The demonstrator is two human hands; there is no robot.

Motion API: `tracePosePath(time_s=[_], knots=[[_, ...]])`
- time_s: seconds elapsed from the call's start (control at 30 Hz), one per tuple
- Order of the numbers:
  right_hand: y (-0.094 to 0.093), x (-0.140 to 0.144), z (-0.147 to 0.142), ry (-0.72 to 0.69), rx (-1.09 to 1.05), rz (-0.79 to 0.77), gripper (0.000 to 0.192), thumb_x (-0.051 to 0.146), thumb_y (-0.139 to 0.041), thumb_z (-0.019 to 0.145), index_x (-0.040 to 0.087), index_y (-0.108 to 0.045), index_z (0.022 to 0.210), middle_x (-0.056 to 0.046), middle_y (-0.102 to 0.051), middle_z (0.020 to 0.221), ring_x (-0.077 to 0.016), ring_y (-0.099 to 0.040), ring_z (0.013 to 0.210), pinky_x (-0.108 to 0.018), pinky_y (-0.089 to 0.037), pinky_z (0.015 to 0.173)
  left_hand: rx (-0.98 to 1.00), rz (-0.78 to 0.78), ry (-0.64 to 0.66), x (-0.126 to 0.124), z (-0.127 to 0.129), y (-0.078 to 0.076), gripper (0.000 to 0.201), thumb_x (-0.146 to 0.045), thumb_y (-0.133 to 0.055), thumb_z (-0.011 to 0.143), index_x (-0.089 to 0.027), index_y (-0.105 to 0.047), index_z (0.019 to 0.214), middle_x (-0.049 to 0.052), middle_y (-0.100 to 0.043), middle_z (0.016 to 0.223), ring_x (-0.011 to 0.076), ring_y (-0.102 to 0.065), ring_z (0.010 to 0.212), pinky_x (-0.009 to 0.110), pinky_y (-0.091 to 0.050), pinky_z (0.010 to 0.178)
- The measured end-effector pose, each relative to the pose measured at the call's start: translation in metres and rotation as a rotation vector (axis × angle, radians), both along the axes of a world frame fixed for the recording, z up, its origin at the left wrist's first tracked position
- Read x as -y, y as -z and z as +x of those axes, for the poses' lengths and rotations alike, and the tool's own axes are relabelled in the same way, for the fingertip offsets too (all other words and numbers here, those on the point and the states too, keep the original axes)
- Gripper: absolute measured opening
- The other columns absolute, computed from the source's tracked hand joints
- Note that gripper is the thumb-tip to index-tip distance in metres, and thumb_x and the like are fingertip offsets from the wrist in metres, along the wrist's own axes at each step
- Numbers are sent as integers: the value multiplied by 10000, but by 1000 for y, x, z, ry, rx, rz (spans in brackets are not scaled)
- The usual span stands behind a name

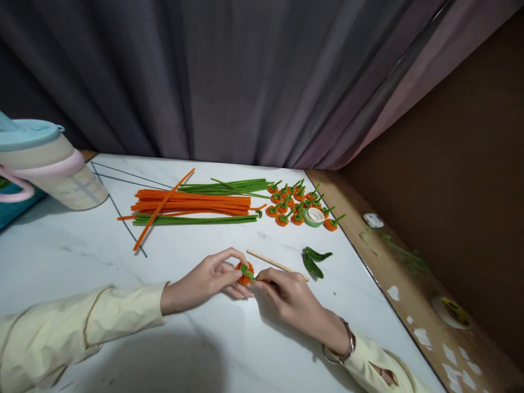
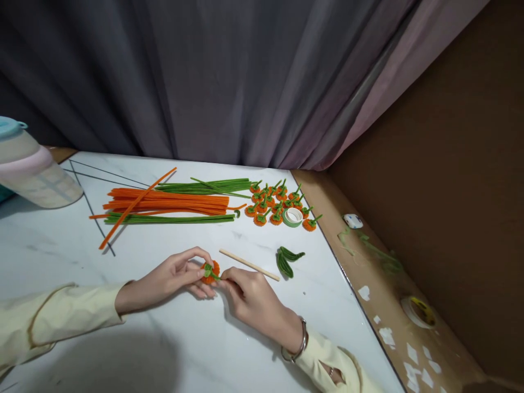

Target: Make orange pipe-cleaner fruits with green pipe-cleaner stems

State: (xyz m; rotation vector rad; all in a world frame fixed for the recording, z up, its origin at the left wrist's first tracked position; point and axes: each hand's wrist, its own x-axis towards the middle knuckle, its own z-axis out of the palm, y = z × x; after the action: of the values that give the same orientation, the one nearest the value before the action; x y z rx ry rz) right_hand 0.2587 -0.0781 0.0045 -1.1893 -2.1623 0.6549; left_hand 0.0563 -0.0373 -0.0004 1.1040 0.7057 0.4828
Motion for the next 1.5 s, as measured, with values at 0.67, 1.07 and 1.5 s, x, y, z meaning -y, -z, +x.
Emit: tracePosePath(time_s=[0.67,1.07,1.5], knots=[[3,2,-9,23,-171,-119,221,244,-497,886,152,-595,711,-6,-614,595,-81,-458,481,-184,-353,454,-21,-9,-85,0,2,2,381,-505,-631,772,-175,-455,847,66,-714,635,229,-705,567,249,-527,459],[1,2,-1,-116,52,250,200,88,-359,843,173,-523,766,3,-529,572,-114,-425,480,-234,-325,469,8,-34,4,-3,2,-4,392,-468,-556,844,-197,-469,1115,66,-705,759,245,-715,733,293,-560,571],[-5,-5,4,-156,391,685,225,25,-341,875,141,-531,904,-23,-558,613,-142,-501,528,-268,-364,516,-54,-46,82,-5,1,-2,328,-427,-595,822,-126,-580,950,80,-694,688,186,-684,605,287,-555,587]])
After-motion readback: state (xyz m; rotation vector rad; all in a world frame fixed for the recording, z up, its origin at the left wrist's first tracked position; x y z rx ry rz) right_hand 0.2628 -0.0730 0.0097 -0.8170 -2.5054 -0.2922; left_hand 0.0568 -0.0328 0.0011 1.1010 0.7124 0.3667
